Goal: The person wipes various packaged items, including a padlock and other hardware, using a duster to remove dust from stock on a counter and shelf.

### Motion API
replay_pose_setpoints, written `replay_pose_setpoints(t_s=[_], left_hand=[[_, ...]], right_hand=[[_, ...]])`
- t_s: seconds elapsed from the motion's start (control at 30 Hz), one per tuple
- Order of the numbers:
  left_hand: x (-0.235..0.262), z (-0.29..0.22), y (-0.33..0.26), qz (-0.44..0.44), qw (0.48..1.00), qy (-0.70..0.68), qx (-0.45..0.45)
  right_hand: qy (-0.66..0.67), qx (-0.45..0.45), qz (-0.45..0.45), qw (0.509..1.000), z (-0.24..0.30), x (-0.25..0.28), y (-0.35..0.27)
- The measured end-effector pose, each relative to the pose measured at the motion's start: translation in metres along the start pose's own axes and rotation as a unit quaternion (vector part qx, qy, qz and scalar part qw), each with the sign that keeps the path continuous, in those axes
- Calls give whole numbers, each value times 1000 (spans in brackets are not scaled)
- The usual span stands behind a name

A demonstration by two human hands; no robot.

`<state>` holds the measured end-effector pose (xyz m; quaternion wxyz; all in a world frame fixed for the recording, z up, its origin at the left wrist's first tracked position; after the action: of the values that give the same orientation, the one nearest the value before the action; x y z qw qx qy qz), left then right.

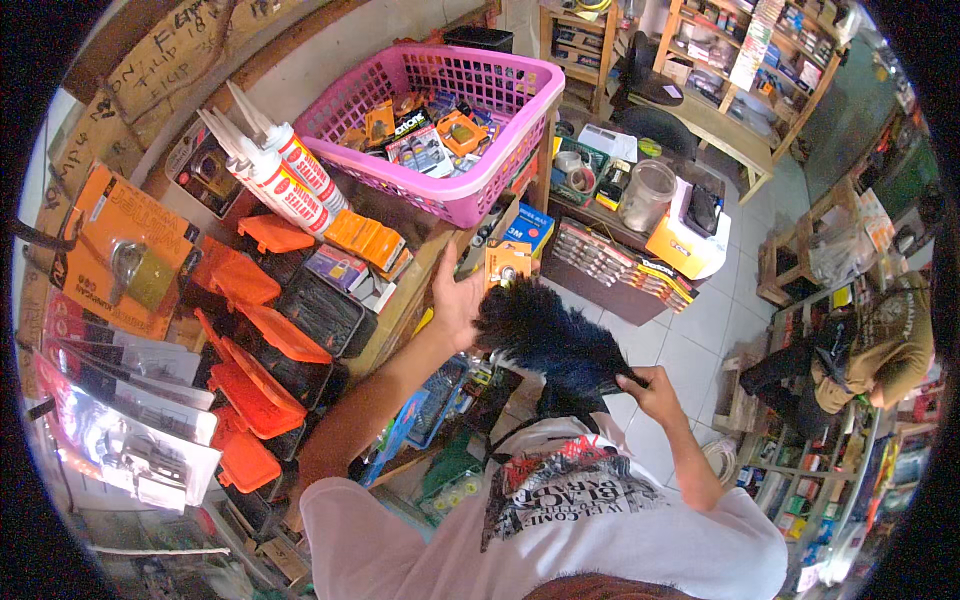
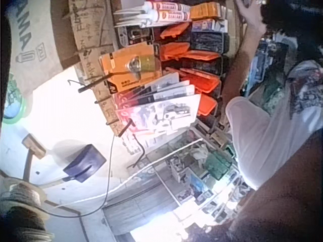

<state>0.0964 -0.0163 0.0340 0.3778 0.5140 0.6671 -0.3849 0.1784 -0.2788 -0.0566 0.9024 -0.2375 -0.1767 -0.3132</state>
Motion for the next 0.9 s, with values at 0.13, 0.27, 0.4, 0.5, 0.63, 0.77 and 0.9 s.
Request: replay_pose_setpoints(t_s=[0.13,0.27,0.4,0.5,0.63,0.77,0.9], left_hand=[[1,6,-3,1,1000,-19,22],[5,-6,-2,-7,1000,-6,-10],[4,0,-1,-14,1000,11,-6],[7,5,-1,-35,999,0,9],[1,-2,-6,-1,1000,27,5],[9,-6,-4,-31,999,22,-25],[11,-9,-4,-40,998,8,-57]], right_hand=[[15,-19,-4,1000,-5,-21,3],[35,-34,2,999,-18,-21,-1],[85,-31,8,996,-14,-18,-3],[71,-34,18,997,-22,-30,6],[134,-52,10,990,18,-26,-11],[160,-57,1,986,13,-28,-14],[193,-66,19,979,9,-43,-10]])
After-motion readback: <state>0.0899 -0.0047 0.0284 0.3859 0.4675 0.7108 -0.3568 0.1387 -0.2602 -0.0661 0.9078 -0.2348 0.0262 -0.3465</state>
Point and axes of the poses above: each hand's wrist, its own y-axis towards the middle knuckle, its own x-axis out of the back of the hand, z = x × y, the point moved 10 cm from there along y, towards the middle knuckle, and after that the axes turned 8 degrees about -x, right-handed, at the moved point
